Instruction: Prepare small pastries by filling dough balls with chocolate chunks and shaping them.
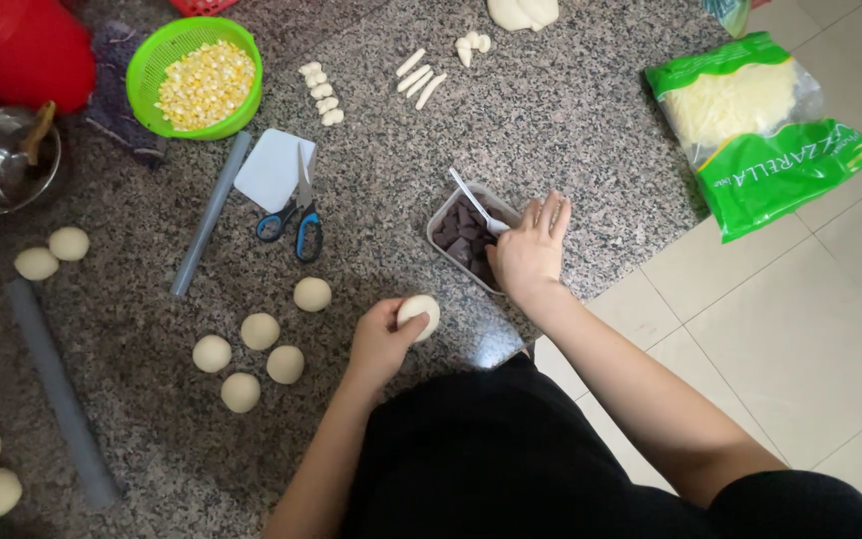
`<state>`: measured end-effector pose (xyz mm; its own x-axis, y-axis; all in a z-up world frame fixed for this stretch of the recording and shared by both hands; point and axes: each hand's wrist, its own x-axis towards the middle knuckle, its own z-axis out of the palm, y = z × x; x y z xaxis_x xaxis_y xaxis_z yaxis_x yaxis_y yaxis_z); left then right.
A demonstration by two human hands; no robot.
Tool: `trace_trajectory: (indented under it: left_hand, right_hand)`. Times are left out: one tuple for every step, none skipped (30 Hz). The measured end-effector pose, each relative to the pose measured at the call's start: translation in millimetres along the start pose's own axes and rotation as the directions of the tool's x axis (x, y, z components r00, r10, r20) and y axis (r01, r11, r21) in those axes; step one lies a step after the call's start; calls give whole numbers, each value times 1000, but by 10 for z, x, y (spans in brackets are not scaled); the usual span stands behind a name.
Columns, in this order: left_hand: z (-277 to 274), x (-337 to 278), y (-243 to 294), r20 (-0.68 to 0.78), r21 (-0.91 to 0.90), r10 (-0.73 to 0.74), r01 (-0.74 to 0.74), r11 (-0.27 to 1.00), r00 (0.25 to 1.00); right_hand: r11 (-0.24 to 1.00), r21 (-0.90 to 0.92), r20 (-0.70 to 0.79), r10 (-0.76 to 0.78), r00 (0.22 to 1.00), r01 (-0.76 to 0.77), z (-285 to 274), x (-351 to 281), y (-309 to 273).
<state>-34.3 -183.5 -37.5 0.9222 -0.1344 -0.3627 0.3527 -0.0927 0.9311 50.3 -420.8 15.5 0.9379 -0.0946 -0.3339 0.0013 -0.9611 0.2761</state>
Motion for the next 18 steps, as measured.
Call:
trace_trajectory:
  left_hand:
    - [3, -18, -2, 1, -2, 0, 0, 1000, 1000]
    - [1, -37, -3, -10, -33, -47, 46, 998, 999]
    - [-2, -56, -4, -19, -64, -94, 92, 994, 995]
    - [-8, -62, -31, -20, -66, -94, 92, 994, 995]
    - [-14, -67, -59, -13, -84, -92, 90, 992, 996]
    - [-21, -73, -87, -6, -103, -89, 88, 991, 996]
    - [-23, -79, -88, -8, -106, -90, 88, 990, 996]
    - [-28, -86, -92, -17, -97, -89, 87, 991, 996]
    - [-34, -92, -96, -27, -89, -88, 85, 992, 996]
    - [-32, -111, -90, -30, -92, -89, 86, 992, 996]
    - [-32, -130, -85, -29, -116, -125, 121, 986, 992]
    - [-34, -151, -81, -27, -139, -162, 157, 978, 986]
    - [-37, -158, -118, -30, -143, -164, 158, 977, 986]
    - [-45, -167, -155, -28, -146, -139, 133, 980, 990]
    - [-54, -177, -193, -25, -149, -113, 108, 983, 993]
    - [-61, -209, -138, -32, -152, -116, 110, 982, 993]
    - [-69, -241, -82, -41, -138, -128, 121, 983, 991]
    - [-79, -272, -25, -50, -124, -140, 133, 983, 989]
  right_hand:
    - [1000, -2, 0, 1, 1000, -1, 8, -19, 6]
    - [1000, 24, -13, -4, 1000, 4, 14, -36, 7]
    - [999, 51, -27, -8, 1000, 9, 20, -53, 6]
    - [999, 49, -27, -10, 1000, 11, 51, -61, 6]
    - [995, 103, -66, -3, 998, 10, 81, -68, 5]
    - [987, 157, -104, 5, 995, 11, 111, -75, 4]
    - [988, 155, -104, 2, 995, 14, 113, -97, 1]
    - [967, 255, -123, 29, 992, 4, 117, -117, -5]
    - [936, 353, -139, 57, 989, -4, 120, -137, -11]
    - [937, 350, -140, 53, 989, 0, 140, -138, -11]
    - [909, 416, -144, 68, 987, -2, 159, -138, -10]
    - [877, 480, -146, 84, 986, -3, 178, -139, -13]
    - [879, 477, -147, 79, 986, 1, 201, -130, -7]
    - [871, 492, -153, 85, 985, 1, 222, -120, -8]
    - [863, 506, -158, 91, 983, 1, 243, -110, -9]
    - [864, 504, -159, 83, 984, 9, 228, -108, -6]
    - [850, 526, -143, 92, 986, -3, 212, -106, -3]
    - [836, 548, -127, 101, 987, -15, 195, -104, -3]
